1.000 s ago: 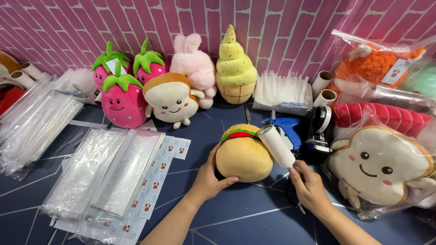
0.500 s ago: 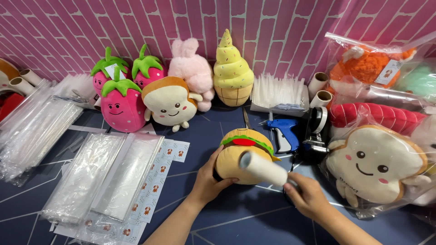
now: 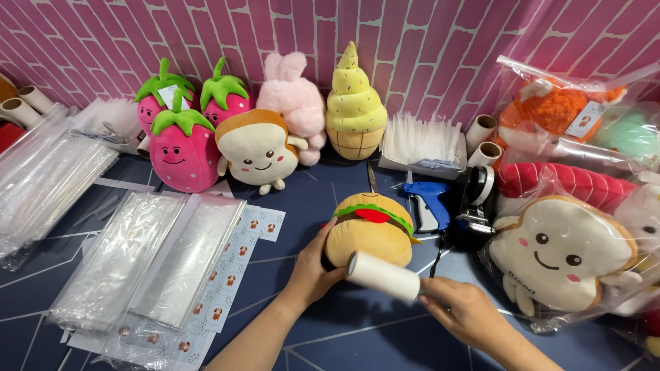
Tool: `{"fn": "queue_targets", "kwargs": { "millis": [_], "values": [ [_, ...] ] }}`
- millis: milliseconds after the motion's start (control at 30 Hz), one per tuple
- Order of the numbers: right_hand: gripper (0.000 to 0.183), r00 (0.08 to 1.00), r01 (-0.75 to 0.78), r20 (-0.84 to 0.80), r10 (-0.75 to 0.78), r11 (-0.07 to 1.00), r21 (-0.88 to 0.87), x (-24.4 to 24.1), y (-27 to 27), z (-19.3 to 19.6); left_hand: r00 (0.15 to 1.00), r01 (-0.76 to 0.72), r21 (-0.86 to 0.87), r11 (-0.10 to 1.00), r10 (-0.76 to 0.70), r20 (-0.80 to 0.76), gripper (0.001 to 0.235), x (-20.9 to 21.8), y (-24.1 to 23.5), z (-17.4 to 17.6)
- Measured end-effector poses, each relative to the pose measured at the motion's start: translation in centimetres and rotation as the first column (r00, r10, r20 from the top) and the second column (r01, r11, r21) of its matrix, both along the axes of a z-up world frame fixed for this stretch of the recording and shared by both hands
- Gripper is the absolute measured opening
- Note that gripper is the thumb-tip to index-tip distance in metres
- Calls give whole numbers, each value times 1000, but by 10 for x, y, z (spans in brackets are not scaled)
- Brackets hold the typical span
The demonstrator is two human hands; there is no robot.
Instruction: Using a lint roller to remove dust or debris from a burger-shaped plush toy.
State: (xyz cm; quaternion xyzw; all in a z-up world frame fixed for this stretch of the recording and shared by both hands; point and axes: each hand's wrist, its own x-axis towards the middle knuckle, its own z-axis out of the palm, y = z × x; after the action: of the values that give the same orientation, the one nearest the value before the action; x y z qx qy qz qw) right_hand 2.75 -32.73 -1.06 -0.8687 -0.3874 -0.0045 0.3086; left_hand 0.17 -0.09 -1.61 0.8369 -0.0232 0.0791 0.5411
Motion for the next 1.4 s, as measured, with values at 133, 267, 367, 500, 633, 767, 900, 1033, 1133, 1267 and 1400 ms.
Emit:
{"fn": "queue_targets", "kwargs": {
  "millis": [133,267,367,500,633,767,900,1033,1133,1267,1400],
  "values": [
    [25,988,-26,-151,39,996,87,2,-5,8,999,-4,-68,998,6,42,86,-1,-3,-5],
    [30,953,284,-114,-281,959,11,20,-2,26,995,10,24,1000,-12,102,100,2,-1,-13],
    [29,927,303,-217,-307,951,-55,14,6,30,998,8,-22,1000,-7,55,100,1,0,-12],
    [24,932,234,-269,-243,970,-67,3,10,25,999,25,-12,1000,-26,-24,102,1,1,-8],
    [20,965,119,-221,-141,987,-108,-9,10,12,994,66,-31,997,-63,85,95,0,0,-7],
    [28,992,-1,-130,5,1000,29,-4,3,6,998,31,-81,996,-27,56,89,-1,-2,-3],
    [31,923,346,-173,-343,938,-14,15,-15,10,970,-76,-24,997,79,231,92,-3,-5,-14],
    [35,876,410,-239,-419,908,-88,13,-10,10,959,-170,48,984,155,236,86,-2,-6,-18],
    [31,925,305,-228,-305,952,-35,1,-13,-6,914,-171,86,982,125,387,82,-4,-5,-23],
    [27,982,144,-116,-150,988,-53,-12,-10,-17,924,-145,64,987,112,364,78,-5,-6,-23],
    [18,993,9,-119,-26,990,-140,-24,7,-4,960,-177,-29,984,179,214,80,-7,-11,-9]
  ]
}}
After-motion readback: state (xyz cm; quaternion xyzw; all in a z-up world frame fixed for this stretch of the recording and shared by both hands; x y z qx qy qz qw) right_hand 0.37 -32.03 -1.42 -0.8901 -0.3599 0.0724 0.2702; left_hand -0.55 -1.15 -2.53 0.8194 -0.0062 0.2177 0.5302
